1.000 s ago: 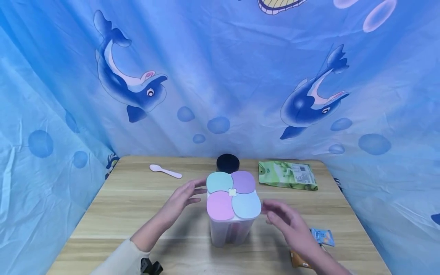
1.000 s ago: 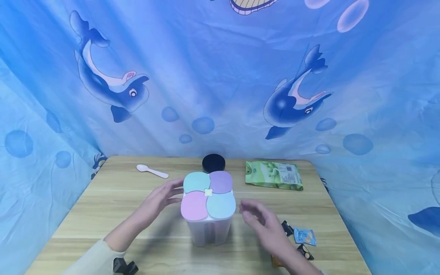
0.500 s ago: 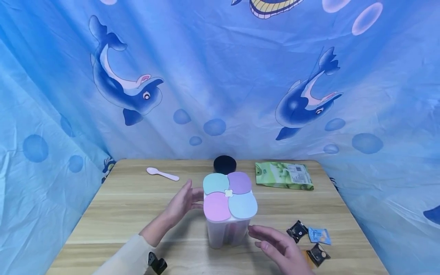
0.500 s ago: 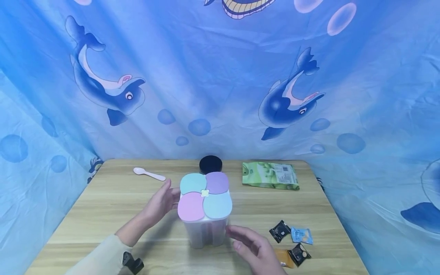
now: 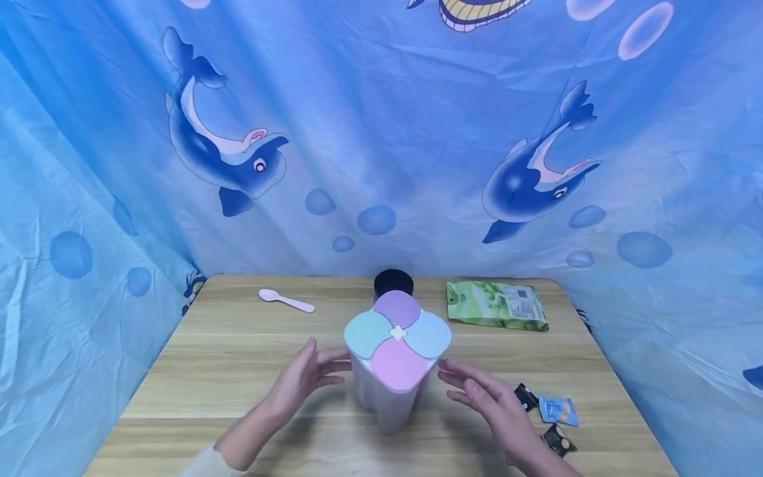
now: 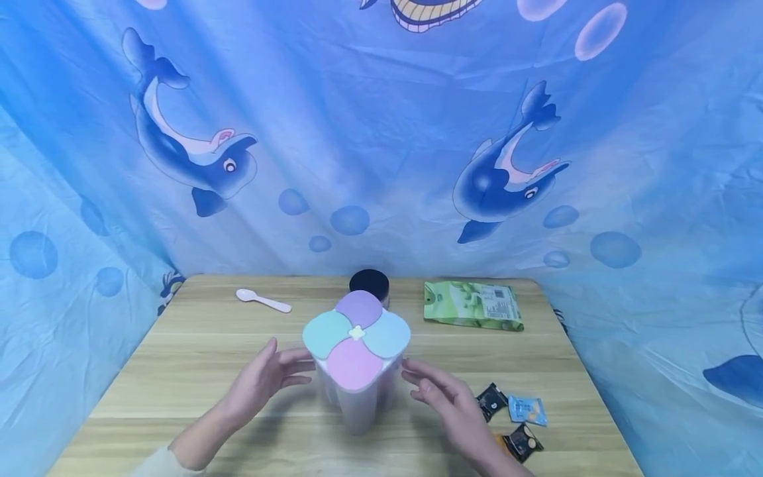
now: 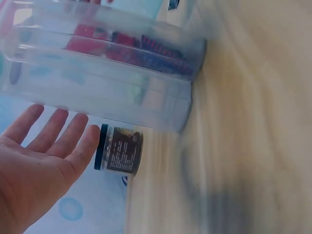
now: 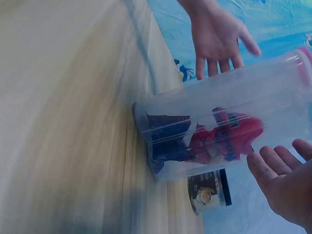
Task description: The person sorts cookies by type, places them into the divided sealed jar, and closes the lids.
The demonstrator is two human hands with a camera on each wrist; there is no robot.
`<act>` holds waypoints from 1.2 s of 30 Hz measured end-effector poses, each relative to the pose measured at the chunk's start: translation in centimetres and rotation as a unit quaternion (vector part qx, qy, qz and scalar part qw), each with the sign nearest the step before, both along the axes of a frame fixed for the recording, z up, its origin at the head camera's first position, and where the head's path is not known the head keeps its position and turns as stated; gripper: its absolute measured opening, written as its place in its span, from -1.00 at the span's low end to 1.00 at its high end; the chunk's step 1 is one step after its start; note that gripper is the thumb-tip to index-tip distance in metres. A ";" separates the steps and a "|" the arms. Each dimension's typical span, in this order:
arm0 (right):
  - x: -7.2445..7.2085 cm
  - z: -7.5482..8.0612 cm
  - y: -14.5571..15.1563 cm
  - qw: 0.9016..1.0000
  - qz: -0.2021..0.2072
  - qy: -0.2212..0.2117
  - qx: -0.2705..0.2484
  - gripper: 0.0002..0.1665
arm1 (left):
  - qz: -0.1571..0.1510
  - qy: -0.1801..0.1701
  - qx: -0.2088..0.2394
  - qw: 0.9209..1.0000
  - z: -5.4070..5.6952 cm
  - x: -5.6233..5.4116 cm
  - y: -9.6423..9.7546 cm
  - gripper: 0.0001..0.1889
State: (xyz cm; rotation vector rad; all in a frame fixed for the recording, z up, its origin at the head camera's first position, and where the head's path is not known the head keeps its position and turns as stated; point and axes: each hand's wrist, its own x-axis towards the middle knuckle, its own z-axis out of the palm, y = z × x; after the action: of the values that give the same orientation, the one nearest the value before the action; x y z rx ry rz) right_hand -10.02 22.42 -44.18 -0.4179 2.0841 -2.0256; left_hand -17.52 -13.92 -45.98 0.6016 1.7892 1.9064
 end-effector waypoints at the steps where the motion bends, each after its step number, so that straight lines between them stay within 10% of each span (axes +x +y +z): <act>1: -0.4 -0.1 0.0 1.000 -0.003 0.000 0.000 -0.47 | -0.005 0.002 0.007 1.000 0.0 0.5 -0.1 -0.11; 9: -3.3 -0.3 -0.5 0.999 -0.026 -0.009 0.017 -0.31 | -0.049 0.031 0.076 0.995 -0.5 3.1 0.2 -0.17; 19: -5.0 0.0 -1.0 0.999 -0.040 -0.036 0.003 -0.13 | -0.068 0.035 0.102 0.992 -0.9 3.6 0.6 -0.17; 27: -4.0 0.1 -0.6 0.997 -0.055 -0.033 0.031 -0.17 | -0.012 0.027 0.054 0.998 -0.7 1.7 0.9 -0.12; 36: 0.6 0.2 0.0 0.999 -0.029 -0.014 0.040 -0.33 | 0.042 0.033 -0.008 0.999 0.0 -2.1 1.7 -0.12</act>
State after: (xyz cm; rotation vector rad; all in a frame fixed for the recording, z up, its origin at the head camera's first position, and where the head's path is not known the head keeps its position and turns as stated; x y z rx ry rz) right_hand -9.43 22.38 -43.95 -0.3175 2.1751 -1.9587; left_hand -19.57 -12.18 -45.96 0.5988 1.8971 1.9472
